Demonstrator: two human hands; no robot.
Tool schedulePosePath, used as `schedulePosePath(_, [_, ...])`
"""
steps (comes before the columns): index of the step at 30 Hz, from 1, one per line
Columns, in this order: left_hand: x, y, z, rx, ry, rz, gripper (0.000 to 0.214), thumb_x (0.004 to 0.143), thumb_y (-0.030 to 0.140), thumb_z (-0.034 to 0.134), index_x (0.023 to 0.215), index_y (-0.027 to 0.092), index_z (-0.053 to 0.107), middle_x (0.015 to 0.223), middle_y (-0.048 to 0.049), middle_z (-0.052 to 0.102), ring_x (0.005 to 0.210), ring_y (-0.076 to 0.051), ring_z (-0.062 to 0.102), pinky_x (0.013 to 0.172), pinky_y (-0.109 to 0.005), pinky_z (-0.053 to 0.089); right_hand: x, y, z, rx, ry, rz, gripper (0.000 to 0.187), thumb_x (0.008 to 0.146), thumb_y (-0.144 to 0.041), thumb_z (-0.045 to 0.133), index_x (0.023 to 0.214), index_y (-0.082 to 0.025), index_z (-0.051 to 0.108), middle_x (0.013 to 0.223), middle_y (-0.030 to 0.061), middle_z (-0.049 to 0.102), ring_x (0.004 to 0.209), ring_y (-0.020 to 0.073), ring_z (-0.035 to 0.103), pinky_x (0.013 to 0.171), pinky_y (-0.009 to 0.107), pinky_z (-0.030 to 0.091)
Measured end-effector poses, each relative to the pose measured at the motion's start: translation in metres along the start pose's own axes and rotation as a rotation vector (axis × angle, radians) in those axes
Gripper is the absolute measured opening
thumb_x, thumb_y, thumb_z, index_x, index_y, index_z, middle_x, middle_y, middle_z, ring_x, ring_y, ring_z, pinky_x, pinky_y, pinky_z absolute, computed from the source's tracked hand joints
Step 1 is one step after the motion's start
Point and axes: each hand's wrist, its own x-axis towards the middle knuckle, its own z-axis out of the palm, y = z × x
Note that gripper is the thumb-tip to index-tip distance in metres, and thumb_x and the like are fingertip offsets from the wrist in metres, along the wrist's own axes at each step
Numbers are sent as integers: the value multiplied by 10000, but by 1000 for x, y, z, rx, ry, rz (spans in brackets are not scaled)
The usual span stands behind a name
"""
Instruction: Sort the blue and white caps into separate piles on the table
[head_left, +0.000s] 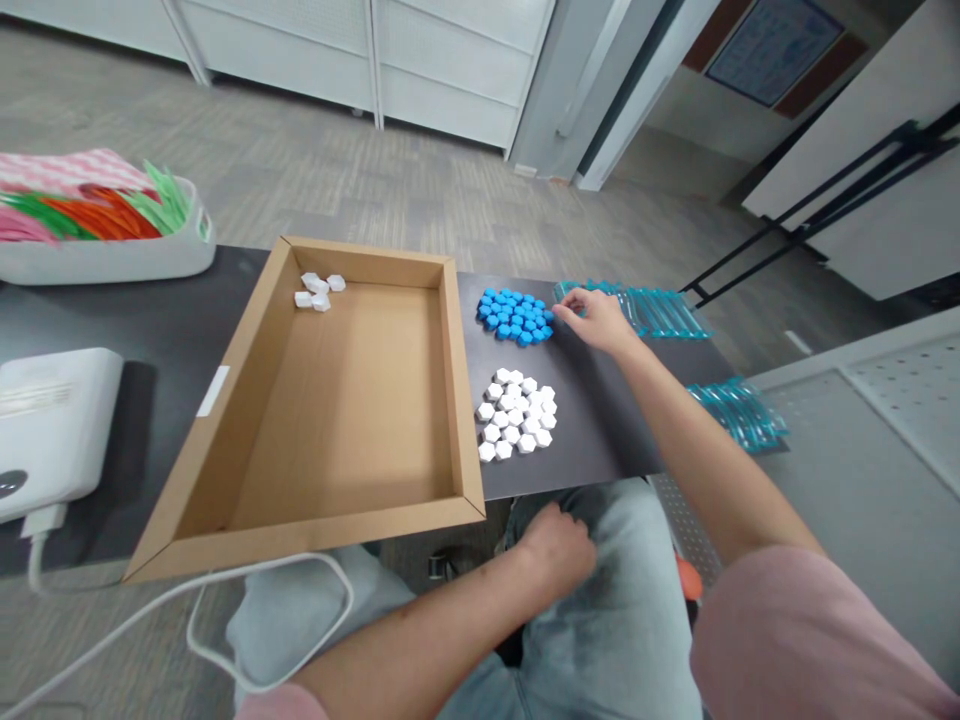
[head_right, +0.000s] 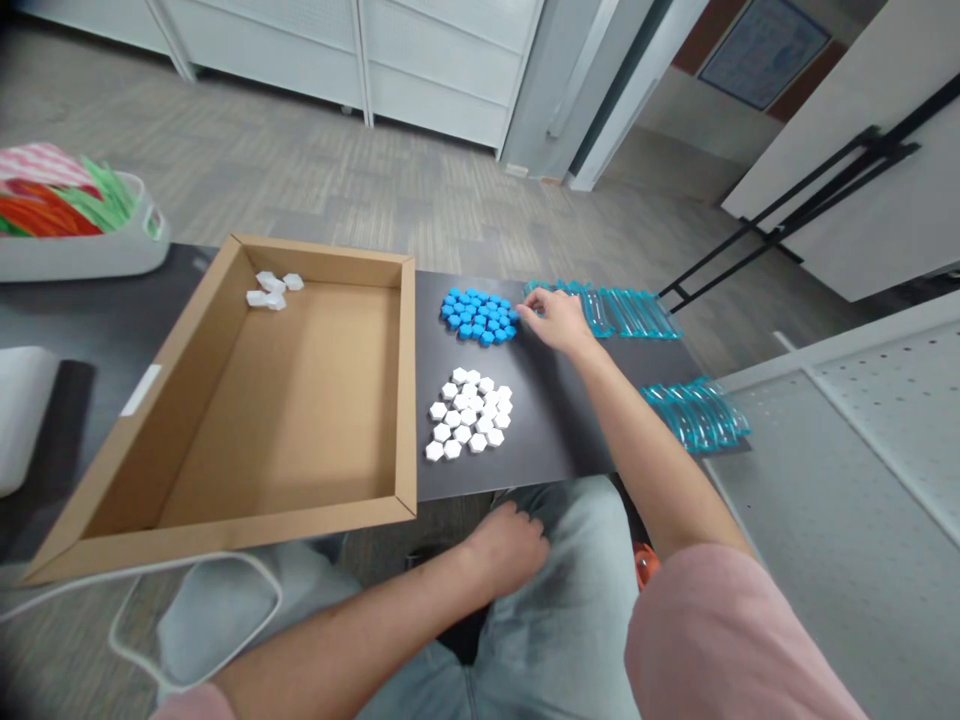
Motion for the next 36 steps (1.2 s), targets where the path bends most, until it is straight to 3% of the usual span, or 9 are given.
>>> schedulePosePath(3, [0,1,-2,-7,-7,0,292,1187,139,616,1260,65,889,1295,-239,873,1190,-292,858,876,-376,475,-1,0,-9,14,32,-13,249,1011,-486,805,886,-293,708,904,83,836,949,331,767,984,489,583])
schedulePosePath(6, [2,2,-1,-10,-17,7,277,1172,132,641,1271,63,890,1298,-241,875,1215,-302,859,869,-387,491,-1,-19,-19,76,57,-63,288,1014,-523,819,876,-300,701,892,84,812,915,330,746,932,480,575])
schedulePosePath(11, [13,-1,10,-26,-11,53,223,1115,119,702,1156,104,921,1189,-239,886,1041,-278,854,803,-377,450,6,-111,-16,213,12,-380,255,1076,-555,772,1006,-309,759,966,76,808,937,317,727,955,483,586])
schedulePosePath(16, [24,-4,24,1,71,76,277,1073,87,656,1046,103,931,985,-246,840,759,-232,747,808,-397,439,38,-234,37,168,-211,-770,319,1113,-489,728,1320,-249,765,1326,142,813,1239,369,732,1113,504,559])
schedulePosePath(19, [26,-4,32,35,163,109,302,1064,67,629,1026,97,928,892,-240,798,661,-206,669,777,-398,418,65,-288,84,40,-309,-798,481,1097,-457,761,1507,-212,699,1548,193,741,1424,413,675,1201,528,528])
schedulePosePath(22, [27,-5,36,27,260,128,287,1069,69,643,997,96,919,862,-226,782,644,-195,622,725,-379,378,80,-320,116,-82,-361,-759,576,1096,-444,774,1599,-200,635,1644,215,675,1469,441,648,1219,540,509])
schedulePosePath(25, [26,-6,35,22,284,125,297,1067,74,640,963,103,916,831,-220,765,624,-195,601,714,-379,376,77,-334,122,-87,-403,-809,448,1106,-339,716,1531,-213,658,1597,198,684,1374,406,690,1148,503,520])
schedulePosePath(30, [19,-5,22,44,208,127,319,1057,60,609,984,86,919,864,-250,784,637,-215,658,756,-406,432,50,-328,105,109,-522,-974,247,1077,-186,614,1300,-251,697,1399,134,760,1181,321,717,997,427,527])
schedulePosePath(36, [16,-2,13,1,139,120,351,1058,42,593,1042,97,939,963,-272,847,741,-262,773,788,-426,496,22,-294,72,383,-483,-931,203,1133,-390,663,1250,-238,727,1200,104,800,1068,283,712,956,405,546])
